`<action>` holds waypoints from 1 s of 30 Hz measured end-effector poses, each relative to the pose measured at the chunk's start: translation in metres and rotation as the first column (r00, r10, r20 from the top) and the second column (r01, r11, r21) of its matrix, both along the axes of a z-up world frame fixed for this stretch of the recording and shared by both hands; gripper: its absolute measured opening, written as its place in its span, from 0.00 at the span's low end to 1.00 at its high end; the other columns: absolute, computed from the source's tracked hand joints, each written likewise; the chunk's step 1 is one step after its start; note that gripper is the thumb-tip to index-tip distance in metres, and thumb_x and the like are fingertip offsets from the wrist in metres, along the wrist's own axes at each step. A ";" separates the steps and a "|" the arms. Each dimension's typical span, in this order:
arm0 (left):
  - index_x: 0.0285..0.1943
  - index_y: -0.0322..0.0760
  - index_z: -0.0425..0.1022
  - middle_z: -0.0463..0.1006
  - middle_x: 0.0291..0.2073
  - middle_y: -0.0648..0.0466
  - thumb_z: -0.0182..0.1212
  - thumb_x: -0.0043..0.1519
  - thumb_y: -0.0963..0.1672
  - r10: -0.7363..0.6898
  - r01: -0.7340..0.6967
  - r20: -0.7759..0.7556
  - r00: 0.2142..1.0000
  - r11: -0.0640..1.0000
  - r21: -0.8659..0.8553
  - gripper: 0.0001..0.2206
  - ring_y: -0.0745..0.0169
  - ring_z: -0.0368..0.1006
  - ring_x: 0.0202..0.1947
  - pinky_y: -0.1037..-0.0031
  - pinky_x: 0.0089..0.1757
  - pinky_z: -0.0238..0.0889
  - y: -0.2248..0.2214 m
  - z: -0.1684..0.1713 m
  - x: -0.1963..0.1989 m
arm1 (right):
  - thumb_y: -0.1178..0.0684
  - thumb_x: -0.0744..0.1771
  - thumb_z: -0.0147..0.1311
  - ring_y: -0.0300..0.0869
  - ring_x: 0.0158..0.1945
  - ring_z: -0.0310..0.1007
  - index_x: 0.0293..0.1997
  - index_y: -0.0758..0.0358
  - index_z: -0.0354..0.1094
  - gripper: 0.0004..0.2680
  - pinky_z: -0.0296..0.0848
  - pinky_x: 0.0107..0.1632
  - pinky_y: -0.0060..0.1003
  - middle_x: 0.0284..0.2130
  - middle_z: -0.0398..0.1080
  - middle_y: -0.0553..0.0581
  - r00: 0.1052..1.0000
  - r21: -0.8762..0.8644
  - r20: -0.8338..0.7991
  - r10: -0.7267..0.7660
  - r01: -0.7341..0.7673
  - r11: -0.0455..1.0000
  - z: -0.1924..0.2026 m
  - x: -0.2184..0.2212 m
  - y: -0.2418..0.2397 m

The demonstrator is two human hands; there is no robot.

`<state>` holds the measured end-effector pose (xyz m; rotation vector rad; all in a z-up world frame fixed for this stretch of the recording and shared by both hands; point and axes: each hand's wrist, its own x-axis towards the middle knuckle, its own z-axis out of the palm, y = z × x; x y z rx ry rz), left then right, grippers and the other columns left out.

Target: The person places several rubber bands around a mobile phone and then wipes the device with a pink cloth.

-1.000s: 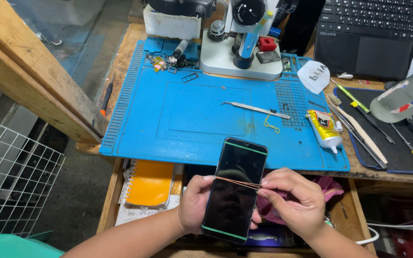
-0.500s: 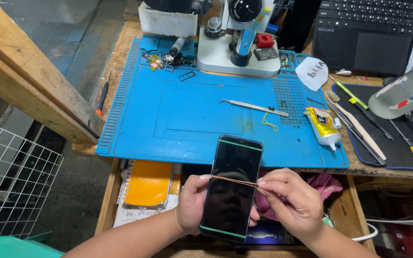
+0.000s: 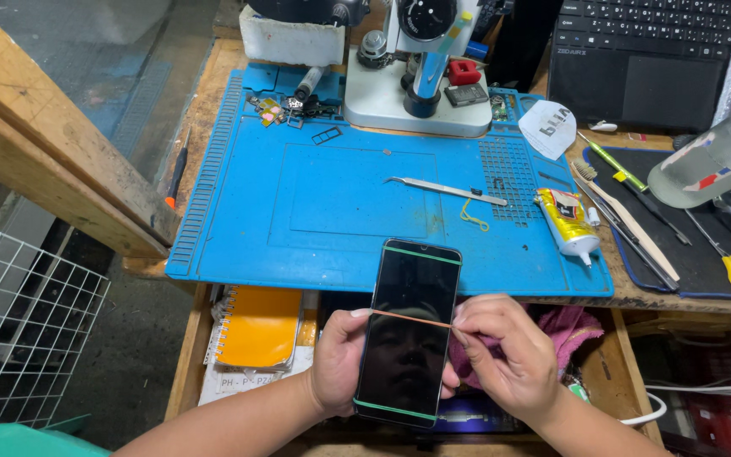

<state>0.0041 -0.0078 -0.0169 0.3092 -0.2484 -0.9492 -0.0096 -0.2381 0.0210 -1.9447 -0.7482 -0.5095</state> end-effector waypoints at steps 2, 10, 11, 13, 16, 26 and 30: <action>0.72 0.28 0.62 0.75 0.54 0.29 0.38 0.61 0.59 -0.003 0.002 -0.041 0.999 1.000 -0.003 0.38 0.37 0.75 0.56 0.53 0.60 0.67 0.000 0.002 0.000 | 0.64 0.67 0.58 0.47 0.51 0.73 0.52 0.68 0.61 0.11 0.75 0.53 0.38 0.46 0.66 0.62 0.994 0.062 0.111 -0.019 0.013 0.998 0.005 -0.002 0.000; 0.70 0.27 0.62 0.74 0.56 0.29 0.39 0.63 0.60 0.057 -0.057 0.032 0.998 0.998 -0.019 0.38 0.38 0.73 0.57 0.53 0.59 0.66 0.002 0.009 0.003 | 0.64 0.68 0.57 0.47 0.52 0.71 0.54 0.64 0.60 0.11 0.73 0.56 0.43 0.46 0.66 0.61 0.941 0.525 -0.052 0.336 -0.260 0.810 0.031 -0.055 -0.044; 0.71 0.26 0.62 0.74 0.56 0.28 0.39 0.63 0.60 0.063 -0.063 0.052 0.997 0.998 -0.001 0.38 0.38 0.73 0.57 0.52 0.60 0.66 0.001 0.009 0.003 | 0.63 0.69 0.57 0.47 0.52 0.71 0.54 0.64 0.60 0.11 0.72 0.55 0.43 0.46 0.66 0.61 0.942 0.550 -0.060 0.329 -0.244 0.799 0.031 -0.063 -0.048; 0.70 0.27 0.61 0.74 0.56 0.28 0.37 0.62 0.60 0.045 -0.045 0.016 0.999 0.999 0.017 0.38 0.37 0.73 0.57 0.53 0.59 0.66 0.001 0.010 0.003 | 0.63 0.69 0.57 0.47 0.51 0.71 0.54 0.64 0.60 0.11 0.72 0.55 0.43 0.46 0.66 0.61 0.948 0.583 -0.076 0.308 -0.208 0.785 0.030 -0.077 -0.054; 0.71 0.25 0.60 0.73 0.56 0.27 0.36 0.63 0.59 0.046 -0.046 0.005 0.999 0.999 -0.006 0.38 0.35 0.73 0.57 0.51 0.59 0.66 -0.001 0.010 0.004 | 0.63 0.69 0.57 0.46 0.51 0.70 0.54 0.64 0.60 0.11 0.72 0.55 0.43 0.45 0.66 0.60 0.960 0.616 -0.101 0.262 -0.146 0.774 0.029 -0.091 -0.062; 0.72 0.22 0.58 0.74 0.53 0.26 0.35 0.63 0.57 0.121 -0.121 0.006 0.993 0.992 0.021 0.37 0.33 0.73 0.55 0.48 0.57 0.65 -0.005 0.017 0.003 | 0.61 0.69 0.58 0.44 0.50 0.68 0.53 0.63 0.61 0.10 0.70 0.54 0.41 0.45 0.65 0.59 0.975 0.641 -0.110 0.194 -0.080 0.764 0.035 -0.109 -0.068; 0.71 0.22 0.58 0.74 0.53 0.27 0.35 0.63 0.57 0.125 -0.125 0.011 0.992 0.992 0.008 0.37 0.34 0.73 0.54 0.49 0.57 0.65 -0.005 0.016 0.004 | 0.61 0.69 0.59 0.43 0.49 0.68 0.53 0.63 0.61 0.10 0.70 0.54 0.41 0.44 0.64 0.58 0.972 0.645 -0.110 0.206 -0.088 0.759 0.036 -0.104 -0.066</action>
